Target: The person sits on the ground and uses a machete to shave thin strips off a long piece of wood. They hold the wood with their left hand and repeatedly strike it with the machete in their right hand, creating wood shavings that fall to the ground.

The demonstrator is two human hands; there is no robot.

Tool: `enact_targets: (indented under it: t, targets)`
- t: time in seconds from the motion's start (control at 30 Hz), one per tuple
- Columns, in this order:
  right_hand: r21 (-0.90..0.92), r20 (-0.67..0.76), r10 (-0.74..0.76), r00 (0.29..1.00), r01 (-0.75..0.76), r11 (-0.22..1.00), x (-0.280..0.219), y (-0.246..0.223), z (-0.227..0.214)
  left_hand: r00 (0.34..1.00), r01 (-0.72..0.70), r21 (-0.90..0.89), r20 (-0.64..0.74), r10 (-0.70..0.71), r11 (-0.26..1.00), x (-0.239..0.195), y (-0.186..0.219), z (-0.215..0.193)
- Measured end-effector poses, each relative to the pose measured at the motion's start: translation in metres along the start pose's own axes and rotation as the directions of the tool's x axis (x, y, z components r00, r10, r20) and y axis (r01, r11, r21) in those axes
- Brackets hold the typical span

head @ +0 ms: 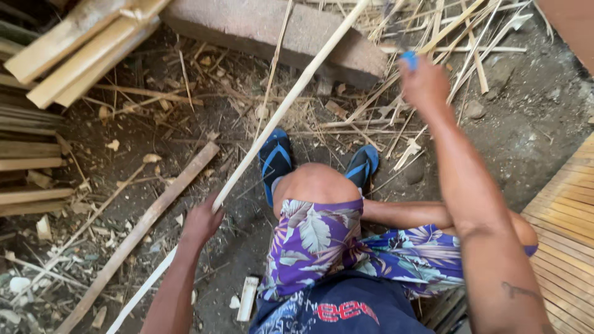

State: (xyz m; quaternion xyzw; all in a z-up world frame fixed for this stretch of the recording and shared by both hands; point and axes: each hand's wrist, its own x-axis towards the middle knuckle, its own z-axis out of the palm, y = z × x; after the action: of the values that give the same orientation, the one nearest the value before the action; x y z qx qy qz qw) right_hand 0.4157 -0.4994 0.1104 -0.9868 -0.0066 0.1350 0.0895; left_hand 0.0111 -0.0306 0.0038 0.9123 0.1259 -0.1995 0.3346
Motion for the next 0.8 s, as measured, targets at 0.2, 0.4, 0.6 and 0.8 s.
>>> enact_targets:
  t: [0.2,0.4,0.6,0.8]
  targets:
    - [-0.083,0.279,-0.468,0.839,0.506,0.858,-0.102,-0.096,0.084,0.959,0.156,-0.159,0.262,-0.111,0.975,0.112,0.109,0.001]
    - [-0.065,0.227,-0.425,0.876,0.449,0.891,-0.093,-0.088,0.097,0.988,0.081,-0.239,0.149,-0.045,0.968,0.122,0.128,0.001]
    - [-0.213,0.391,-0.335,0.857,0.439,0.873,-0.029,-0.077,0.072,0.962,0.176,-0.144,0.233,-0.139,0.974,0.086,0.083,0.006]
    - [-0.086,0.153,-0.163,0.975,0.178,0.980,-0.007,-0.066,0.031,0.959,0.188,-0.076,0.230,-0.166,0.979,0.054,0.038,-0.002]
